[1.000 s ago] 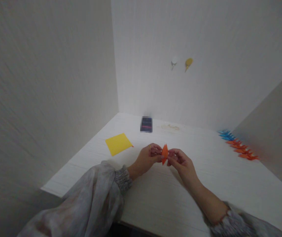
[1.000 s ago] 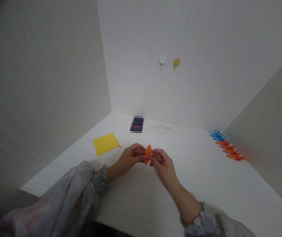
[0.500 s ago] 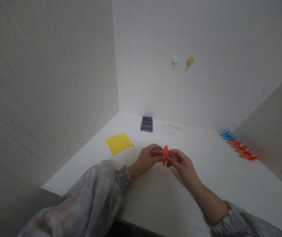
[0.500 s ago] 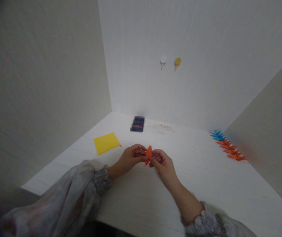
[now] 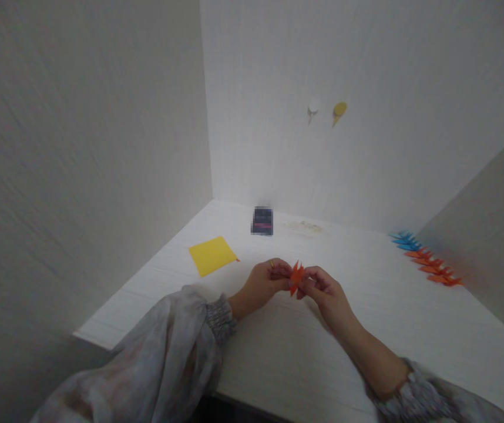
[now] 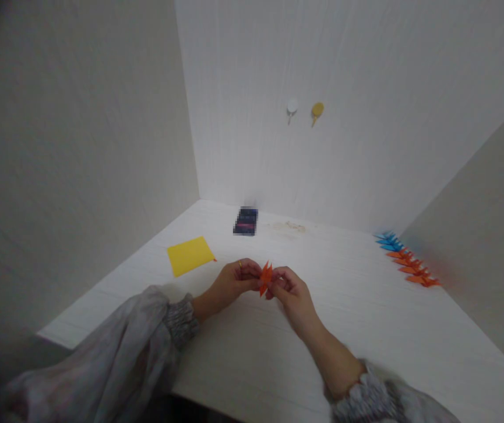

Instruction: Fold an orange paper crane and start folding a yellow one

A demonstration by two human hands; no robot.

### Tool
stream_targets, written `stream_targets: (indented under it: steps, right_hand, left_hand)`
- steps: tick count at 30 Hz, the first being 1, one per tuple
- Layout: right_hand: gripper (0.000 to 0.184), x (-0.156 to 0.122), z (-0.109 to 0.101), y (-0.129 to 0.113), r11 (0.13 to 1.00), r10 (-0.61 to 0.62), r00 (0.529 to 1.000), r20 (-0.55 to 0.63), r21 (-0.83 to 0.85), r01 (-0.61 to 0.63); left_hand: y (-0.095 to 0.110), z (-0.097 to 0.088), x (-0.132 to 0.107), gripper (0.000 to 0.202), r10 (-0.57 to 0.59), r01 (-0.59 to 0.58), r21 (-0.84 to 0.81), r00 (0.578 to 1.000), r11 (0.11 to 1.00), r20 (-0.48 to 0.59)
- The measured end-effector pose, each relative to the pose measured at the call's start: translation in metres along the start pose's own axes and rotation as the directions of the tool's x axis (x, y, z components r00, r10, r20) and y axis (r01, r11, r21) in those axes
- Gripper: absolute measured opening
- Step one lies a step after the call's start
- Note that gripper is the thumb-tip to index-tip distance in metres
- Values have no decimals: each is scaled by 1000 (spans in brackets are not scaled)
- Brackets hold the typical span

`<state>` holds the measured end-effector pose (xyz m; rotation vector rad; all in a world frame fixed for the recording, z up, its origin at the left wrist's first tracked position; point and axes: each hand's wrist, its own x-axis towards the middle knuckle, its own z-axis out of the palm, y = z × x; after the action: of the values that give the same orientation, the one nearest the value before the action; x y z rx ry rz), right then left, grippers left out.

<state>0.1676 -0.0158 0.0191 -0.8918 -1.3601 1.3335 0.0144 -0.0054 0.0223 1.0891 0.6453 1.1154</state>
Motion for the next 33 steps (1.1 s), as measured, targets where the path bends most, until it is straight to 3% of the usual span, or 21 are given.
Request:
stream_targets:
  steps: [9, 23, 33]
  right_hand:
    - [16, 1, -3, 1, 999, 42, 999, 0, 1, -42]
    - [10, 1, -5, 1, 999, 0, 1000, 7, -34, 0]
    - [8, 0, -4, 0, 1000, -16, 999, 42, 4, 15]
  left_hand:
    - [0, -1, 0, 26, -40, 40, 25, 999, 999, 13]
    - [2, -1, -3, 16, -48, 46, 56, 998, 997, 29]
    - [10, 1, -6, 14, -39, 41, 80, 999, 996, -32]
